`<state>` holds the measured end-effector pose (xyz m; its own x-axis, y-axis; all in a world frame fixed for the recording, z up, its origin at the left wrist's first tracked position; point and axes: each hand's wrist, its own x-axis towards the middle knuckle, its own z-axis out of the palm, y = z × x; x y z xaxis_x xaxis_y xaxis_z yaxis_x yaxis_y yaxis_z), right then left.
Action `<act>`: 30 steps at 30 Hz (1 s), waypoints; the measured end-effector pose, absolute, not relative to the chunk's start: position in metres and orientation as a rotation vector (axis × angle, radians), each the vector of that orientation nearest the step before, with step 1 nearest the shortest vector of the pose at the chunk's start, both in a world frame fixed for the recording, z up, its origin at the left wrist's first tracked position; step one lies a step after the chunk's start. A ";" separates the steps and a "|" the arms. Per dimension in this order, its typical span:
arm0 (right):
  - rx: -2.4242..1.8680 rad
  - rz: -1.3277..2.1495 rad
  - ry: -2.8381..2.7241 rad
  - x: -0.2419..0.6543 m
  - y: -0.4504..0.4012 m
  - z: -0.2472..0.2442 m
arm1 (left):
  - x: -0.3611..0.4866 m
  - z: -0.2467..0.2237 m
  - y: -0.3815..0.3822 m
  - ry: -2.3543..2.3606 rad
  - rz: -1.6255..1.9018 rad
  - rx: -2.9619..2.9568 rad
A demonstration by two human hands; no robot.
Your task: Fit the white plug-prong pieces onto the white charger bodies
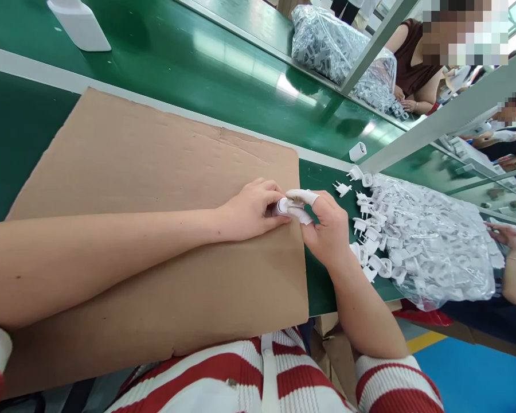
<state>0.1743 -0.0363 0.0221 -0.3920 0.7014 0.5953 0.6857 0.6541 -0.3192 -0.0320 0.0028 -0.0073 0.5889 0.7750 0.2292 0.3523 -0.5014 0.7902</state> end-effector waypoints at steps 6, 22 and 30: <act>-1.140 0.048 -2.105 0.174 -0.038 0.025 | -0.031 -0.009 0.004 0.894 0.760 2.108; -1.263 0.102 -2.158 0.165 -0.036 0.021 | -0.032 -0.008 0.005 0.914 0.756 2.074; -1.445 0.249 -1.791 0.213 -0.015 0.008 | -0.039 0.010 0.029 1.102 0.602 1.831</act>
<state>0.2128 -0.0148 0.0079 -0.0232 0.8892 0.4570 0.7310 0.3269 -0.5989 -0.0392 0.0287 0.0103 0.4866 0.8728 -0.0366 0.4414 -0.2095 0.8725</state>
